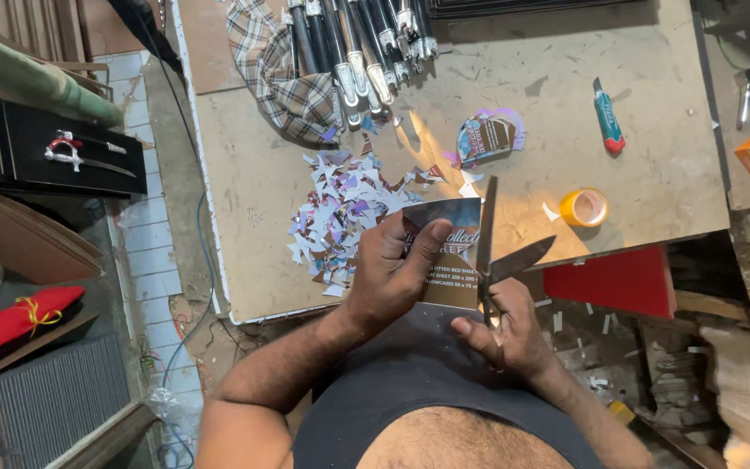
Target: The person uses scissors to cut small rectangular pieces of printed paper into smaller shapes. They repeatedly pick up pieces, cut them, and drop the cuttings onto a growing pile on the table.
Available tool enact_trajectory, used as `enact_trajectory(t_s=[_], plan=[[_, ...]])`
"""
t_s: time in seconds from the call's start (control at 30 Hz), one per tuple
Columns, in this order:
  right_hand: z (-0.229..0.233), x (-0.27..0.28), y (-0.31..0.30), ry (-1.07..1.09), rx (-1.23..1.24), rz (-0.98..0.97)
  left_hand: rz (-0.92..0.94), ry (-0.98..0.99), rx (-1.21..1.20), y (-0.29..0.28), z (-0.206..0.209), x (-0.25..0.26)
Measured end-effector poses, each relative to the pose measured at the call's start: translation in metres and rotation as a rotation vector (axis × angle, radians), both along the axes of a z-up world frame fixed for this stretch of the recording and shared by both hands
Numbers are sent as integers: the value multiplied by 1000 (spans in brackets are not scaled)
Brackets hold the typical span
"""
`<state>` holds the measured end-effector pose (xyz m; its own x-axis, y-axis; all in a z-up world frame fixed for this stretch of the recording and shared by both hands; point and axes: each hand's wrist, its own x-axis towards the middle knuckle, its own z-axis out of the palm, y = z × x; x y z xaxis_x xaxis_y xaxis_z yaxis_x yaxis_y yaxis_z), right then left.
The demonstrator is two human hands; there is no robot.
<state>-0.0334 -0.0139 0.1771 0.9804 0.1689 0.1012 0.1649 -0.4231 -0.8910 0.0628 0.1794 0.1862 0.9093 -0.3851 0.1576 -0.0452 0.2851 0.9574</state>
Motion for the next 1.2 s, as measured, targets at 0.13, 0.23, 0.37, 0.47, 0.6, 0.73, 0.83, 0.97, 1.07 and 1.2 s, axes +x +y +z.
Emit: enact_trajectory(t_s=[0.13, 0.23, 0.37, 0.47, 0.6, 0.73, 0.83, 0.97, 1.07, 1.2], plan=[[14, 7, 14, -22, -12, 62, 0, 6, -6, 0, 10, -1], [18, 8, 20, 10, 24, 40, 42, -115, 54, 1, 12, -3], [11, 5, 23, 123, 139, -10, 62, -160, 107, 4, 11, -5], [2, 1, 22, 174, 185, -38, 42, -161, 87, 6, 11, -4], [-1, -5, 19, 228, 177, -45, -9, -101, 91, 12, 10, -1], [11, -1, 13, 328, 173, -30, -54, -89, 142, 23, 12, 1], [16, 5, 8, 191, 171, 47, -137, -93, 169, 26, 11, 2], [3, 2, 3, 368, 318, 64, -169, -84, 245, 31, 5, 3], [-6, -1, -8, 430, 75, 15, -322, 121, 109, 35, 1, 7], [-11, 4, -20, 392, 65, 101, -406, 126, 58, 41, -8, 8]])
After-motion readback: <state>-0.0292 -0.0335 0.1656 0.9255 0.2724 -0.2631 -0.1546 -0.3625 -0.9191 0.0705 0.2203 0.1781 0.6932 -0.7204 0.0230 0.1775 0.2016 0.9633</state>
